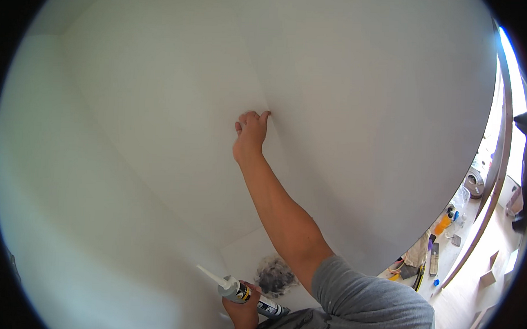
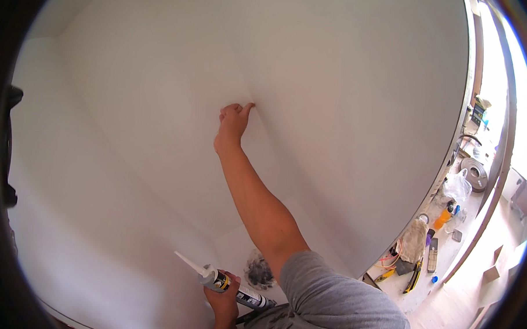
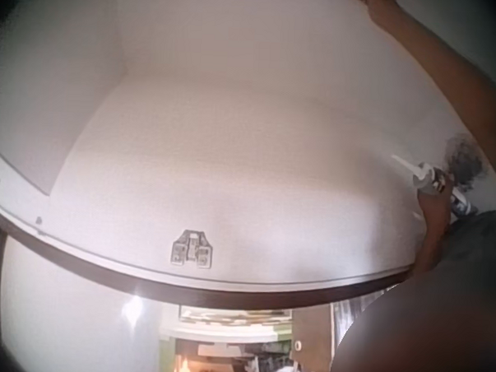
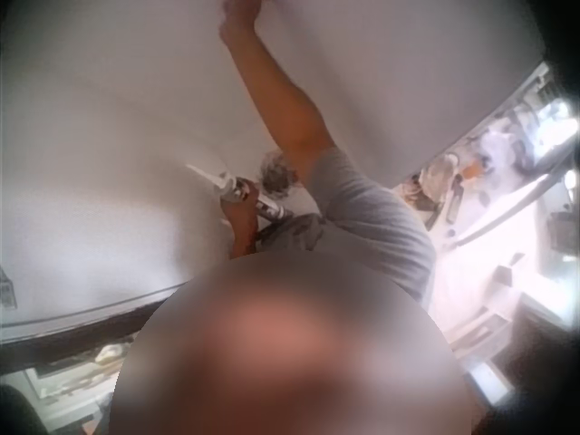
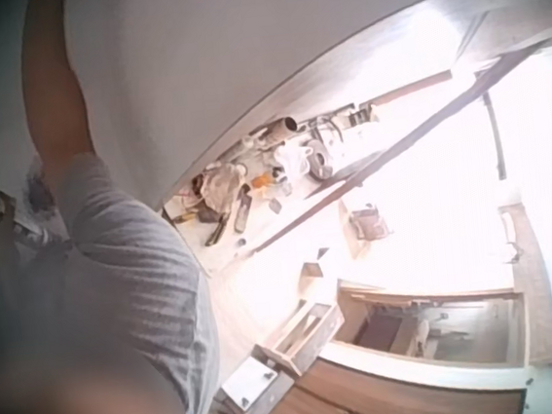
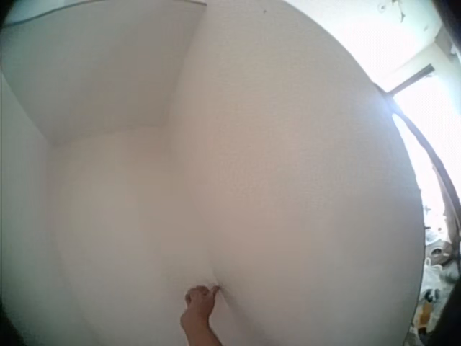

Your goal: The person applies white sealant from a caulking gun into the corner seams of a white cabinet interior. They repeatedly dispense small amounts of sealant and smooth each bead with a finger, working along the vertical and horizontal joints. The camera is head-mounted and shows the hands and tool throughout.

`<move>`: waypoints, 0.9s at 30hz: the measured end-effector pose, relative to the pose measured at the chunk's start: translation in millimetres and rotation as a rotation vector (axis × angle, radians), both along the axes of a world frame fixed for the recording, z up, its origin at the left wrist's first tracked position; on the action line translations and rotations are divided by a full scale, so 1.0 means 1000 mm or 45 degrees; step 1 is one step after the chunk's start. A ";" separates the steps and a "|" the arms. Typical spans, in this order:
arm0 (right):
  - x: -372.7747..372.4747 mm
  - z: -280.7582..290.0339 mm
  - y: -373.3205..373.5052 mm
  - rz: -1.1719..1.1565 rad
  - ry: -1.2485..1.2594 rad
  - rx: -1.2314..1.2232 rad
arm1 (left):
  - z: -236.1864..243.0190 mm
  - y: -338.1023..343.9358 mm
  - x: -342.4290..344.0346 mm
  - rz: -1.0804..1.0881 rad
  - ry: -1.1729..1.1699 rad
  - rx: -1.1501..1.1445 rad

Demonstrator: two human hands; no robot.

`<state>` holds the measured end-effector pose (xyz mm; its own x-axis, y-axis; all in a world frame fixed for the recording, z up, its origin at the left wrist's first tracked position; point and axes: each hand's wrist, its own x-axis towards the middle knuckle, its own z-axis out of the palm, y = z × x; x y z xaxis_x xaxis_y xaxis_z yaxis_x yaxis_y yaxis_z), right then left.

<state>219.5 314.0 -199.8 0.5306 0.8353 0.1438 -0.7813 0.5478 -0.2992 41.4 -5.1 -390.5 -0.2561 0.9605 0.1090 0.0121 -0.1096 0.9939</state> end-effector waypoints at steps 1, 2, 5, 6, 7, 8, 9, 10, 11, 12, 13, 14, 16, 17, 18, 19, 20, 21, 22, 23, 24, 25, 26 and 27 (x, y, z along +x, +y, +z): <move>-0.002 -0.008 -0.003 -0.005 -0.035 0.084 | 0.000 0.000 0.000 -0.011 -0.009 0.008; -0.004 -0.019 -0.005 0.004 -0.010 0.070 | 0.000 0.000 -0.001 -0.009 0.005 -0.021; -0.010 -0.055 -0.012 0.020 0.059 -0.016 | -0.001 0.000 -0.003 -0.030 0.003 -0.064; -0.012 -0.067 -0.014 0.031 0.100 -0.086 | -0.002 0.000 -0.004 -0.048 0.011 -0.057; -0.013 -0.076 -0.014 0.042 0.141 -0.154 | -0.003 0.000 -0.005 -0.066 0.020 -0.049; -0.011 -0.083 -0.012 0.048 0.160 -0.196 | -0.005 0.001 -0.006 -0.052 0.004 -0.027; -0.009 -0.088 -0.011 0.055 0.180 -0.239 | -0.006 0.002 -0.006 -0.037 -0.011 -0.005; -0.007 -0.091 -0.009 0.061 0.213 -0.311 | -0.009 0.003 -0.007 -0.022 -0.027 0.016; -0.004 -0.091 -0.006 0.047 0.214 -0.283 | -0.011 0.004 -0.008 -0.017 -0.019 0.016; -0.001 -0.089 -0.003 0.033 0.229 -0.284 | -0.013 0.004 -0.008 -0.012 -0.012 0.015; 0.002 -0.085 0.000 0.019 0.243 -0.284 | -0.015 0.004 -0.009 -0.007 -0.005 0.015; 0.004 -0.080 0.003 0.024 0.282 -0.294 | -0.016 0.005 -0.010 -0.011 -0.002 0.015; 0.007 -0.067 0.008 0.035 0.355 -0.321 | -0.019 0.004 -0.012 -0.015 0.002 0.016; 0.008 -0.061 0.009 0.036 0.389 -0.324 | -0.020 0.004 -0.012 -0.015 -0.002 0.021; 0.009 -0.054 0.010 0.039 0.418 -0.330 | -0.021 0.005 -0.013 -0.014 -0.007 0.028; 0.011 -0.046 0.010 0.048 0.419 -0.316 | -0.022 0.005 -0.013 -0.014 -0.014 0.036; 0.012 -0.039 0.011 0.056 0.421 -0.301 | -0.023 0.006 -0.013 0.000 -0.005 0.025; 0.013 -0.030 0.011 0.072 0.397 -0.266 | -0.024 0.007 -0.014 0.012 0.004 0.014; 0.015 -0.021 0.011 0.086 0.375 -0.232 | -0.025 0.007 -0.014 0.024 0.015 0.002; 0.016 -0.010 0.011 0.096 0.341 -0.177 | -0.026 0.007 -0.015 0.015 0.009 0.010; 0.017 0.004 0.012 0.104 0.307 -0.124 | -0.026 0.008 -0.015 0.004 0.004 0.016; 0.017 0.017 0.011 0.103 0.279 -0.094 | -0.027 0.008 -0.016 -0.007 -0.002 0.020; 0.016 0.030 0.011 0.093 0.311 -0.092 | -0.029 0.007 -0.017 0.004 0.003 0.017; 0.016 0.044 0.010 0.075 0.349 -0.111 | -0.029 0.007 -0.017 0.015 0.009 0.015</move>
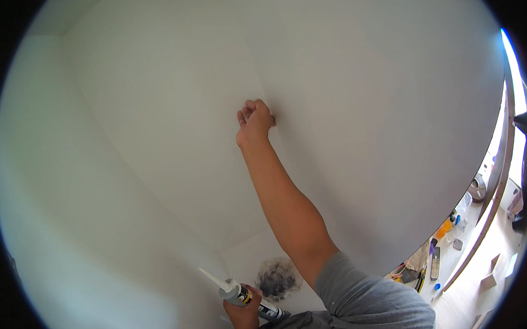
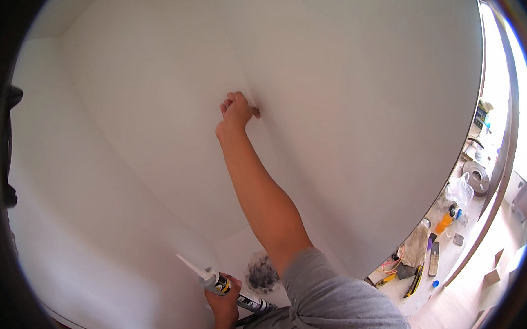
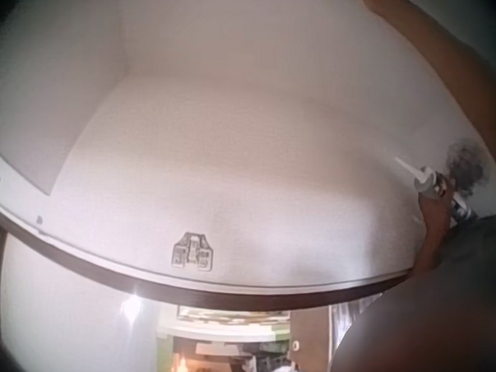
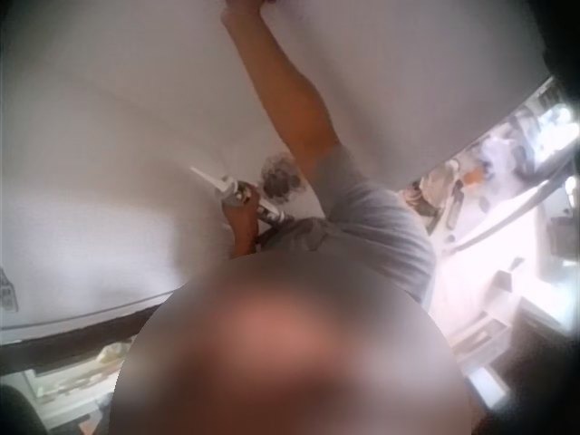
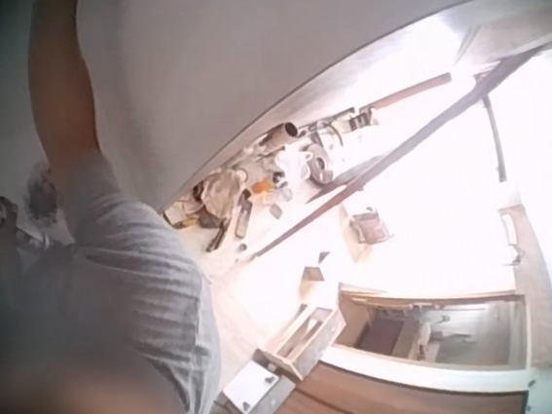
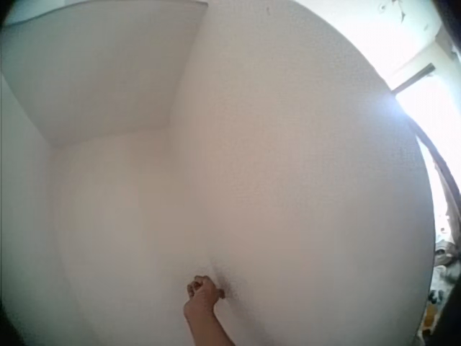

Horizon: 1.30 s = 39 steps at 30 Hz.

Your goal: The person applies white sealant from a caulking gun into the corner seams of a white cabinet interior. They repeatedly dispense small amounts of sealant and smooth each bead with a finger, working along the vertical and horizontal joints. The camera is head-mounted and shows the hands and tool throughout.

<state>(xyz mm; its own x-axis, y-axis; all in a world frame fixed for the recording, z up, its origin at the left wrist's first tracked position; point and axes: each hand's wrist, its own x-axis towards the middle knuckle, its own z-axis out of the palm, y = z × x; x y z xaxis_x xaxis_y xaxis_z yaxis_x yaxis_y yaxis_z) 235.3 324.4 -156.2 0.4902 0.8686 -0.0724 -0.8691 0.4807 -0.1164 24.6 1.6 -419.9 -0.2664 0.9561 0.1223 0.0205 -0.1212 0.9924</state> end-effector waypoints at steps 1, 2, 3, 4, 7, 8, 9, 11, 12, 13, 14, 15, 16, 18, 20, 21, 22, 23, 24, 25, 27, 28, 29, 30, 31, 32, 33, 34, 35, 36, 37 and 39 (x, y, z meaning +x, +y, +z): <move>0.000 0.011 -0.001 -0.029 0.030 0.001 | -0.001 0.000 0.000 0.011 0.005 0.001; -0.001 0.020 -0.004 -0.012 0.022 -0.014 | -0.001 0.000 -0.001 0.006 0.004 0.004; -0.002 0.028 -0.005 -0.006 0.005 -0.004 | -0.002 0.001 0.000 0.003 0.000 0.013; -0.003 0.034 -0.006 0.000 -0.011 0.004 | -0.001 0.001 0.000 0.000 -0.003 0.019; -0.002 0.054 -0.006 0.006 -0.044 -0.015 | 0.003 0.001 0.003 -0.009 -0.004 0.015; -0.002 0.061 -0.007 0.003 -0.049 0.007 | 0.006 0.000 0.004 -0.007 0.003 0.001; -0.002 0.068 -0.009 0.001 -0.055 0.029 | 0.009 -0.001 0.005 -0.005 0.009 -0.012; -0.004 0.082 -0.017 -0.004 -0.128 0.118 | 0.016 -0.003 0.008 -0.019 0.011 -0.023; -0.005 0.089 -0.024 -0.006 -0.193 0.188 | 0.020 -0.004 0.009 -0.034 0.009 -0.018; -0.008 0.094 -0.031 0.006 -0.250 0.217 | 0.022 -0.005 0.010 -0.062 -0.006 -0.003; -0.007 0.094 -0.039 -0.022 -0.532 0.479 | 0.025 -0.005 0.011 -0.040 0.030 -0.006; -0.004 0.089 -0.046 -0.036 -0.787 0.620 | 0.027 -0.005 0.011 -0.030 0.053 0.000; -0.007 0.079 -0.052 -0.092 -0.909 0.764 | 0.028 -0.005 0.011 -0.029 0.053 -0.002; -0.013 0.031 -0.062 -0.108 -1.109 0.817 | 0.028 -0.002 0.009 -0.072 0.030 -0.007; -0.012 -0.055 -0.078 -0.031 -1.427 0.632 | 0.026 -0.007 0.008 -0.105 -0.009 -0.032; -0.014 -0.103 -0.088 -0.057 -1.658 0.595 | 0.025 -0.007 0.007 -0.118 -0.022 -0.023; -0.021 -0.158 -0.104 0.049 -1.808 0.346 | 0.025 -0.007 0.006 -0.125 -0.031 -0.003; -0.025 -0.211 -0.121 0.360 -2.008 -0.032 | 0.024 -0.007 0.006 -0.114 -0.042 -0.001; -0.030 -0.265 -0.145 0.353 -2.596 -0.208 | 0.024 -0.007 0.006 -0.107 -0.049 0.000; -0.031 -0.314 -0.175 0.470 -3.097 -0.171 | 0.024 -0.007 0.006 -0.100 -0.052 -0.003; -0.032 -0.389 -0.242 0.663 -3.472 -0.246 | 0.024 -0.006 0.006 -0.124 -0.063 -0.023; -0.035 -0.412 -0.265 0.360 -3.406 -0.132 | 0.025 -0.005 0.005 -0.146 -0.088 -0.041; -0.035 -0.426 -0.277 0.216 -3.437 -0.080 | 0.025 -0.005 0.005 -0.167 -0.104 -0.101; -0.033 -0.433 -0.278 0.127 -3.360 -0.034 | 0.027 -0.004 0.004 -0.183 -0.101 -0.028; -0.034 -0.437 -0.283 0.127 -3.335 0.009 | 0.027 -0.004 0.003 -0.196 -0.088 -0.013; -0.034 -0.437 -0.282 0.005 -3.262 0.044 | 0.028 -0.005 0.001 -0.226 -0.084 -0.033; -0.035 -0.434 -0.276 0.173 -3.266 0.005 | 0.028 -0.007 0.000 -0.242 -0.053 -0.006; -0.036 -0.430 -0.268 0.199 -3.224 -0.023 | 0.029 -0.006 -0.001 -0.266 -0.030 0.002; -0.037 -0.427 -0.264 0.152 -3.159 0.013 | 0.029 -0.006 -0.002 -0.287 -0.004 0.045; -0.039 -0.425 -0.263 0.217 -3.166 -0.078 | 0.029 -0.006 -0.003 -0.312 -0.027 -0.009; -0.040 -0.423 -0.262 0.213 -3.149 -0.106 | 0.029 -0.006 -0.003 -0.333 -0.046 -0.030; -0.044 -0.416 -0.260 0.199 -3.154 -0.178 | 0.030 -0.005 -0.005 -0.369 -0.019 -0.003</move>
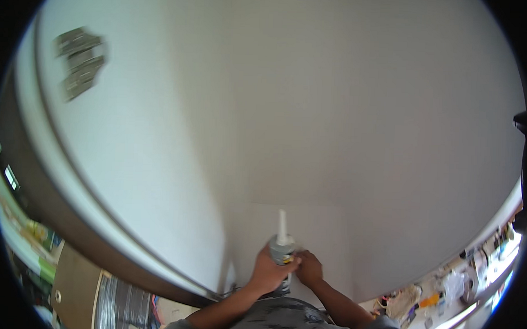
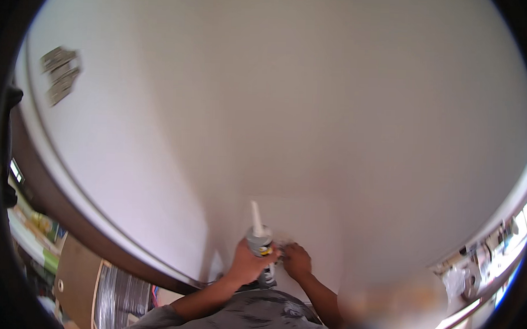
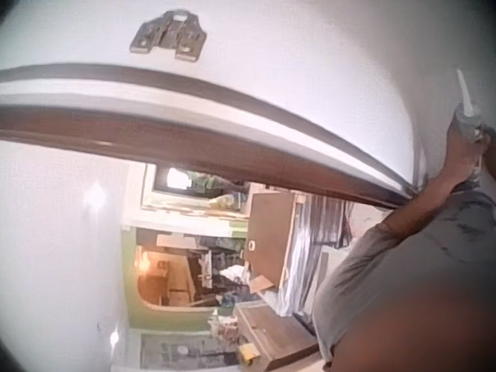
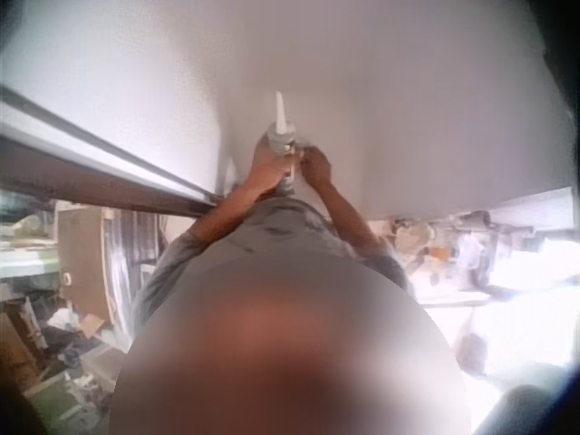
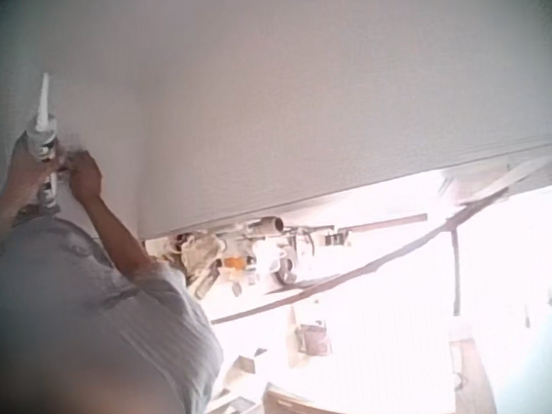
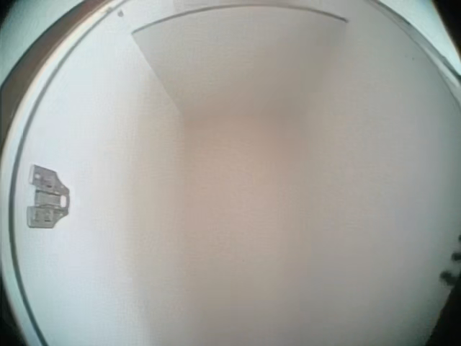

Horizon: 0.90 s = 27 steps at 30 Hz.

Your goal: The person applies white sealant from a caulking gun into the corner seams of a white cabinet interior. They repeatedly dispense small amounts of sealant and smooth each bead with a finger, working along the vertical and horizontal joints. The camera is head-mounted and shows the hands and tool throughout.

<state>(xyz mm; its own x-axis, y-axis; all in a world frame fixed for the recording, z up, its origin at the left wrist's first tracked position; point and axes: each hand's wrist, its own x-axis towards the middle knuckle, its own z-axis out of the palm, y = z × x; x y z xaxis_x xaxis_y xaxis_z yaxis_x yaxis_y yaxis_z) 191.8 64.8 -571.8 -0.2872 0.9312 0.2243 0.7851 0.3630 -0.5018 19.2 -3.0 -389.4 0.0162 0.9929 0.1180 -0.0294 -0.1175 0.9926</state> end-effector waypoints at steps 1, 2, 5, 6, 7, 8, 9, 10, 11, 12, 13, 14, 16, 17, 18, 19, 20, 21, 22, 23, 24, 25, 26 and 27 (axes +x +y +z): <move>-0.003 0.005 0.003 -0.047 -0.053 -0.027 | 0.002 0.001 -0.001 -0.004 0.068 -0.013; -0.005 0.010 0.002 -0.106 0.067 -0.055 | 0.004 0.001 -0.002 -0.022 0.127 0.063; -0.003 0.024 -0.011 -0.095 0.291 -0.035 | 0.013 -0.005 0.003 0.144 0.296 0.218; -0.002 0.026 -0.016 -0.106 0.312 -0.158 | 0.015 -0.007 0.004 0.117 0.238 0.200; 0.001 0.026 -0.023 -0.093 0.358 -0.220 | 0.017 -0.012 0.005 0.077 0.193 0.209; 0.004 0.024 -0.029 -0.038 0.285 -0.193 | 0.019 -0.016 0.005 0.023 0.168 0.200; 0.006 0.022 -0.034 0.012 0.216 -0.167 | 0.023 -0.019 0.004 0.014 0.141 0.208; 0.009 0.014 -0.040 0.066 0.162 -0.130 | 0.023 -0.027 0.007 0.009 0.143 0.214; 0.010 0.011 -0.042 0.081 0.186 -0.066 | 0.027 -0.030 0.005 -0.012 0.141 0.200; 0.013 0.006 -0.043 0.095 0.205 -0.008 | 0.029 -0.035 0.007 -0.011 0.117 0.203; 0.014 0.001 -0.043 0.117 0.244 0.053 | 0.032 -0.037 0.007 -0.019 0.099 0.194; 0.017 -0.003 -0.043 0.116 0.223 0.102 | 0.034 -0.040 0.008 -0.015 0.071 0.207; 0.017 -0.008 -0.040 0.142 0.187 0.172 | 0.035 -0.047 0.013 0.046 0.071 0.261; 0.015 -0.010 -0.038 0.150 0.168 0.201 | 0.034 -0.049 0.014 0.074 0.062 0.294; 0.014 -0.011 -0.037 0.169 0.152 0.232 | 0.031 -0.053 0.014 0.095 0.064 0.310; 0.014 -0.013 -0.036 0.183 0.134 0.266 | 0.027 -0.058 0.015 0.105 0.054 0.322; 0.014 -0.014 -0.036 0.195 0.114 0.296 | 0.023 -0.063 0.015 0.103 0.031 0.342; 0.015 -0.015 -0.034 0.219 0.095 0.325 | 0.019 -0.066 0.015 0.107 0.027 0.330; 0.016 -0.016 -0.034 0.235 0.082 0.349 | 0.015 -0.069 0.014 0.099 0.012 0.325; 0.017 -0.018 -0.033 0.256 0.072 0.375 | 0.012 -0.070 0.013 0.083 0.003 0.323; 0.019 -0.019 -0.031 0.275 0.062 0.401 | 0.010 -0.071 0.012 0.102 -0.016 0.355; 0.020 -0.020 -0.030 0.300 0.054 0.423 | 0.009 -0.072 0.011 0.115 -0.032 0.388; 0.021 -0.020 -0.028 0.323 0.051 0.444 | 0.009 -0.072 0.010 0.121 -0.050 0.416; 0.023 -0.019 -0.027 0.352 0.049 0.461 | 0.012 -0.073 0.009 0.134 -0.043 0.419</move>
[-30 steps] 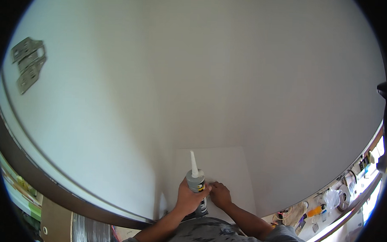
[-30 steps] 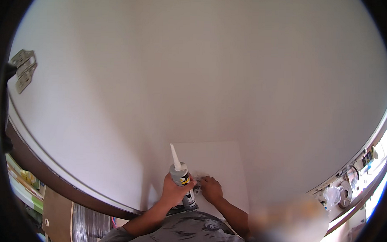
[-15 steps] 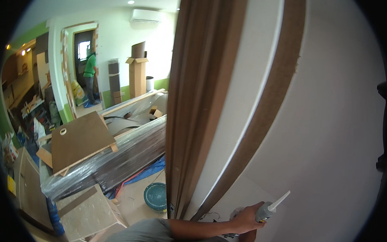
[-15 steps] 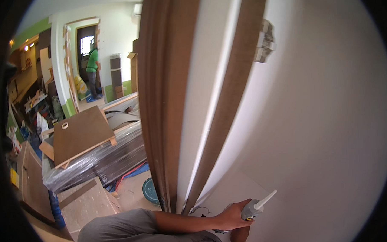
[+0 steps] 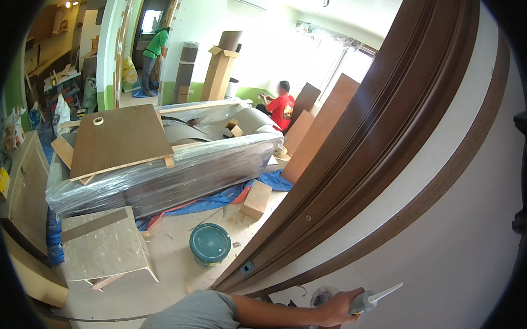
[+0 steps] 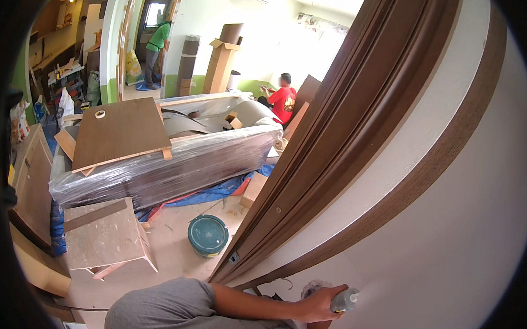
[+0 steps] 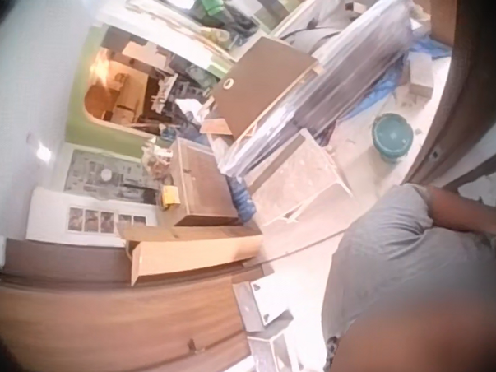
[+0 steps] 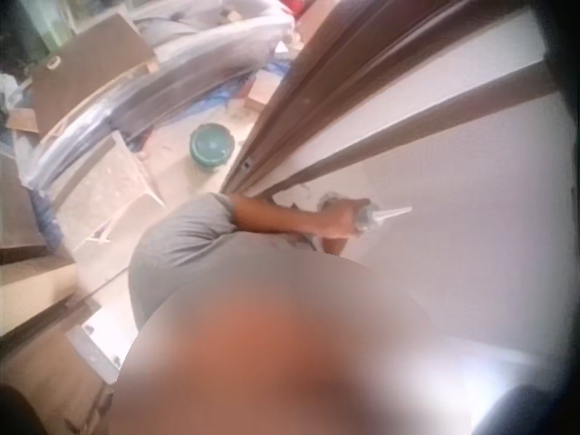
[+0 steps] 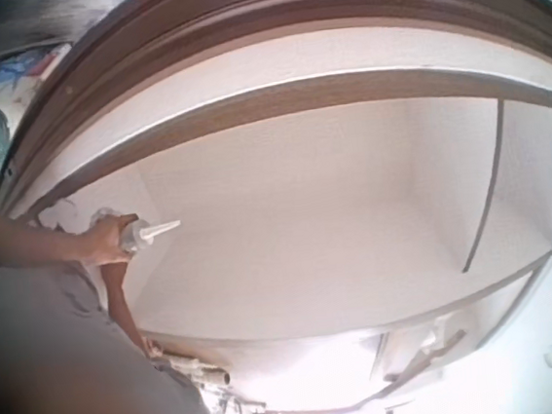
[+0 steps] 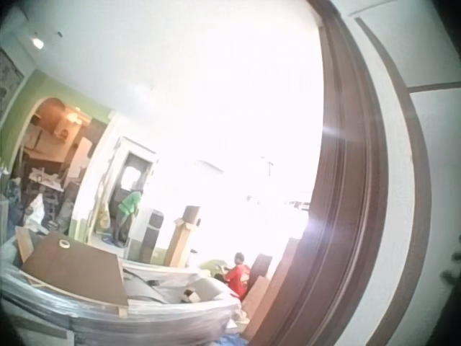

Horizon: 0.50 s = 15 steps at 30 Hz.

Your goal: The person applies white sealant from a caulking gun into the corner seams of a white cabinet interior. They repeatedly dispense small amounts of sealant and smooth each bead with a finger, working along the vertical and horizontal joints. The camera is head-mounted and shows the hands and tool throughout.

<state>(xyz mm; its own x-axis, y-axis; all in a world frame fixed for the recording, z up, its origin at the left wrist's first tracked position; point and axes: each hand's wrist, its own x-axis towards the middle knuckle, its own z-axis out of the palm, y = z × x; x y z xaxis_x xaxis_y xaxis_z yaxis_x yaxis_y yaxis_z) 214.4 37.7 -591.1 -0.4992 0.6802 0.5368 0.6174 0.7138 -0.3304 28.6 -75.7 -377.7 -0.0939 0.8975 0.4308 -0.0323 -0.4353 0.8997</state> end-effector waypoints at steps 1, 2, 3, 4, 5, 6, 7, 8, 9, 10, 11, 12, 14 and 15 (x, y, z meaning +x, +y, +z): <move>0.001 0.002 0.002 0.025 0.000 0.014 | 0.004 0.001 -0.002 0.011 0.010 0.004; 0.003 0.007 0.004 0.060 0.000 0.012 | 0.009 0.002 -0.004 0.004 0.026 -0.001; 0.006 0.014 0.006 0.069 -0.004 -0.019 | 0.016 0.003 -0.008 0.020 0.021 0.023; 0.009 0.020 0.007 0.083 -0.026 -0.091 | 0.025 0.005 -0.010 0.013 0.017 0.037; 0.014 0.029 0.008 0.060 -0.053 -0.267 | 0.035 0.009 -0.012 -0.014 0.020 0.029; 0.019 0.038 0.009 0.025 -0.083 -0.437 | 0.047 0.014 -0.014 0.002 0.008 0.075; 0.028 0.050 0.012 0.004 -0.080 -0.571 | 0.060 0.022 -0.015 -0.010 0.001 0.102; 0.033 0.056 0.009 -0.006 0.140 -0.954 | 0.074 0.033 -0.016 -0.012 -0.001 0.114; 0.038 0.060 0.005 0.009 0.402 -1.265 | 0.086 0.044 -0.016 -0.015 -0.011 0.159; 0.042 0.064 0.000 -0.013 0.520 -1.390 | 0.097 0.054 -0.013 -0.092 -0.063 0.120; 0.042 0.068 -0.006 -0.018 0.645 -1.499 | 0.109 0.064 -0.014 -0.147 -0.104 0.119; 0.042 0.072 -0.016 0.047 0.593 -1.453 | 0.119 0.074 -0.015 -0.185 -0.140 0.119; 0.034 0.084 -0.032 0.156 0.669 -1.459 | 0.134 0.091 -0.013 -0.248 -0.228 0.052; 0.029 0.094 -0.042 0.204 0.809 -1.507 | 0.140 0.099 -0.011 -0.279 -0.275 -0.016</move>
<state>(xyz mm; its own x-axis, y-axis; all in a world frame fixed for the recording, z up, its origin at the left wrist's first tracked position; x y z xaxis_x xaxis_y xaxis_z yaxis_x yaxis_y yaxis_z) 243.1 -4.3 -497.3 -0.5026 0.8495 -0.1602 0.0670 -0.1465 -0.9869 17.3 23.2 -237.4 0.0141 0.9117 0.4106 -0.3150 -0.3857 0.8672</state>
